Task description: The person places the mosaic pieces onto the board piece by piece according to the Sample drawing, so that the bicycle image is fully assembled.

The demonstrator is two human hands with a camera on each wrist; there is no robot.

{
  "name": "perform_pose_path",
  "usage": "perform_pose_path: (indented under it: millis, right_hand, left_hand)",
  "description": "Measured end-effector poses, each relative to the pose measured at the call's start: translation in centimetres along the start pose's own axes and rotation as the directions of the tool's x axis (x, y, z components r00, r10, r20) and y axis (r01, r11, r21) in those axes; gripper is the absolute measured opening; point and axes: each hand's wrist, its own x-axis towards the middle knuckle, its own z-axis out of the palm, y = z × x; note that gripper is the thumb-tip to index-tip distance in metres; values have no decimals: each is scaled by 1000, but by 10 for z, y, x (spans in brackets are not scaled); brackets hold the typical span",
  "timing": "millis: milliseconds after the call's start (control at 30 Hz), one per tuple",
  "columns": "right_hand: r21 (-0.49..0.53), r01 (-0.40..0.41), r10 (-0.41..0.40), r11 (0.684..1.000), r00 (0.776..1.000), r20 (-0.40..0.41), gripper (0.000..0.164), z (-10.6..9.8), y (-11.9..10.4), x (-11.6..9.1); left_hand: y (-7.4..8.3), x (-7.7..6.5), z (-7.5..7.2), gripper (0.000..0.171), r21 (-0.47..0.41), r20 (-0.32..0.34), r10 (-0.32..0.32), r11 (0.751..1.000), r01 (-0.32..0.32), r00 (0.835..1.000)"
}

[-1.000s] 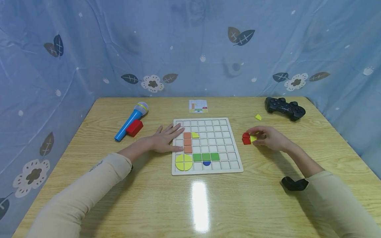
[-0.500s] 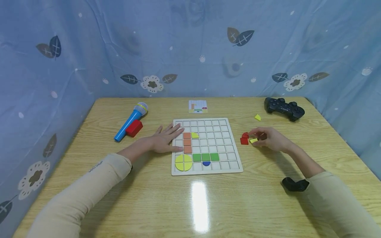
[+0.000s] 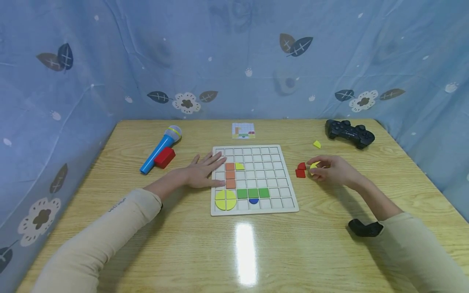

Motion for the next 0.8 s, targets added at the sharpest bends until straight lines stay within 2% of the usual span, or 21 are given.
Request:
perform_pose_path:
  millis: [267, 367, 633, 800]
  right_hand:
    - [179, -17, 3, 984, 997, 78, 34, 20, -18, 1]
    - [216, -30, 5, 976, 993, 117, 35, 30, -25, 2]
    - [188, 1, -38, 982, 980, 196, 27, 54, -39, 4]
    - [162, -7, -29, 987, 976, 215, 25, 68, -48, 5]
  left_hand:
    - [-1, 0, 1, 90, 1, -13, 9, 1000, -9, 1000]
    - [-2, 0, 1, 90, 3, -18, 10, 1000, -10, 1000]
    - [-1, 0, 1, 90, 3, -20, 12, 1000, -12, 1000]
    - [-1, 0, 1, 91, 4, -14, 9, 1000, -9, 1000]
